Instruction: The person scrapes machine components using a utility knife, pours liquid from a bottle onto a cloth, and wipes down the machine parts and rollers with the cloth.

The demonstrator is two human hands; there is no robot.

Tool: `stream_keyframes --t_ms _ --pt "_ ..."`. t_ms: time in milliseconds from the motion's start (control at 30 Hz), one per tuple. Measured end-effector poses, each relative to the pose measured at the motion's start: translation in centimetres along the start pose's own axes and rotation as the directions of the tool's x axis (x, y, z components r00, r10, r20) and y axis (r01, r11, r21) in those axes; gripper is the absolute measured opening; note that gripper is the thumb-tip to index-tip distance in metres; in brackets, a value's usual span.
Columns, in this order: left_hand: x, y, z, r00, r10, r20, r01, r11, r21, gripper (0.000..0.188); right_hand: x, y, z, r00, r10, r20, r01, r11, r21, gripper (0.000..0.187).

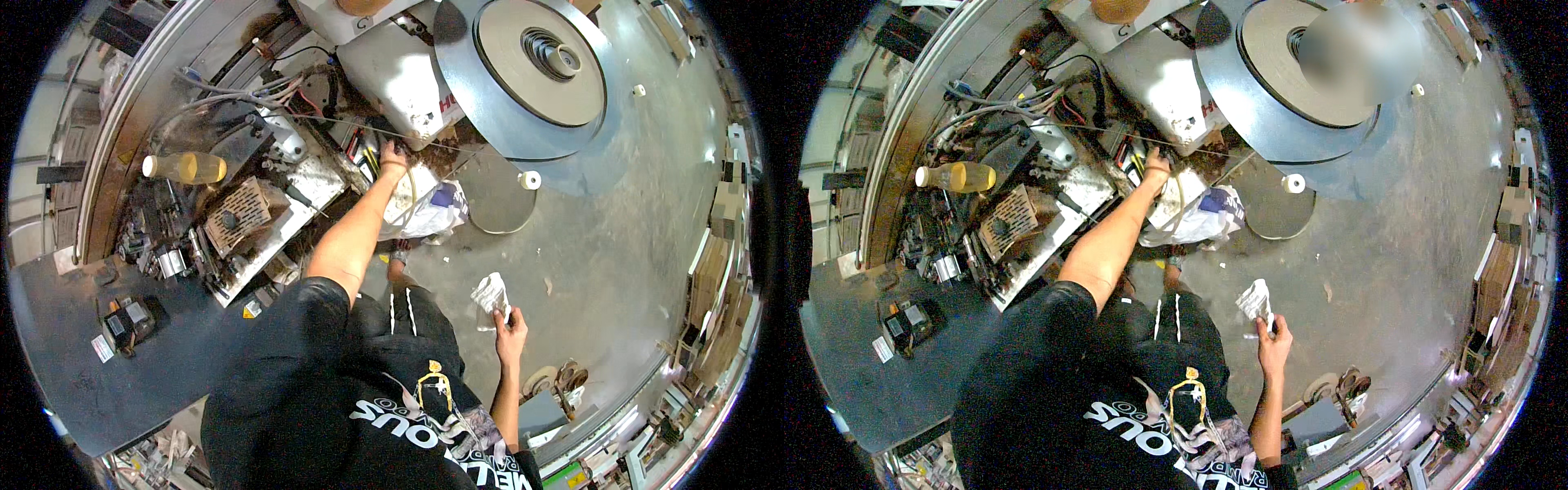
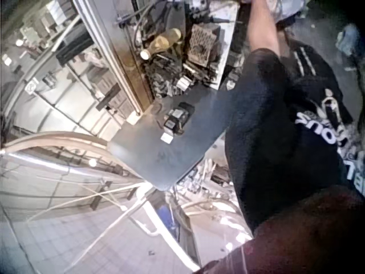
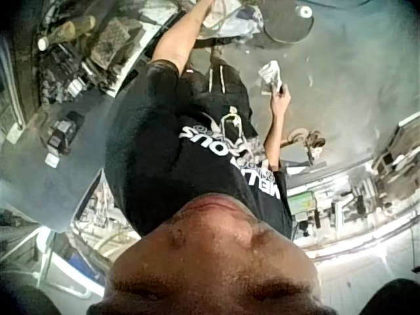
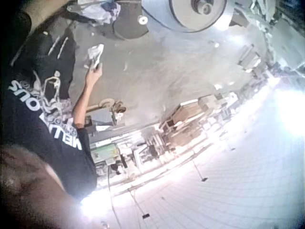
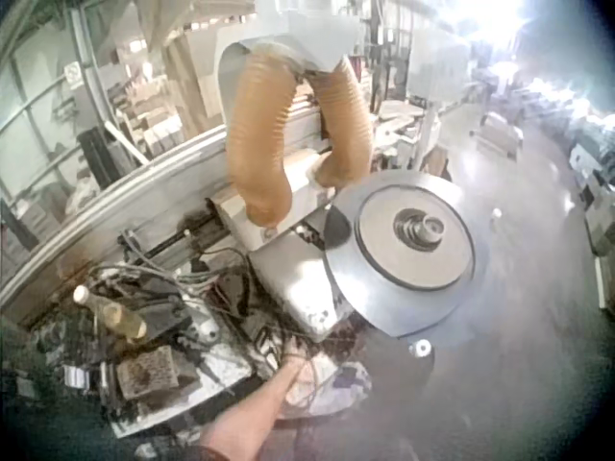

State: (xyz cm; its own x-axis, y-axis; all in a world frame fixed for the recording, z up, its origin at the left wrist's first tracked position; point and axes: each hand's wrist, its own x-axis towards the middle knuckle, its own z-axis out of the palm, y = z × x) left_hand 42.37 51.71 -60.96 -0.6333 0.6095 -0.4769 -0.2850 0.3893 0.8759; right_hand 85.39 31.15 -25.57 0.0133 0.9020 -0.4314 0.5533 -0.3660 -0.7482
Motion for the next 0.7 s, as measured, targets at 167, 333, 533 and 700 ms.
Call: stream_keyframes --t_ms 167,333,533,700 --pt "-12.5 4.5 1.5 0.973 0.044 0.226 -0.116 0.94 0.32 0.046 1.6 3.3 0.7 0.998 0.061 -0.021 -0.061 0.998 0.018 0.019" --pt "-25.8 11.5 -7.4 0.794 -0.091 0.601 0.107 0.994 0.01 0.064 6.2 -4.6 7.6 0.939 -0.005 0.343 -0.126 0.925 0.359 0.027" --pt "-30.8 20.2 -20.5 0.725 0.175 0.666 -0.033 0.975 -0.219 0.09 4.3 -14.7 18.6 0.589 -0.08 0.804 -0.368 0.859 0.356 0.04" --pt "-29.8 20.8 -35.8 0.908 0.004 0.418 0.098 0.97 -0.223 0.082 -2.6 -26.0 30.1 0.368 -0.156 0.916 -0.388 0.87 0.304 0.049"
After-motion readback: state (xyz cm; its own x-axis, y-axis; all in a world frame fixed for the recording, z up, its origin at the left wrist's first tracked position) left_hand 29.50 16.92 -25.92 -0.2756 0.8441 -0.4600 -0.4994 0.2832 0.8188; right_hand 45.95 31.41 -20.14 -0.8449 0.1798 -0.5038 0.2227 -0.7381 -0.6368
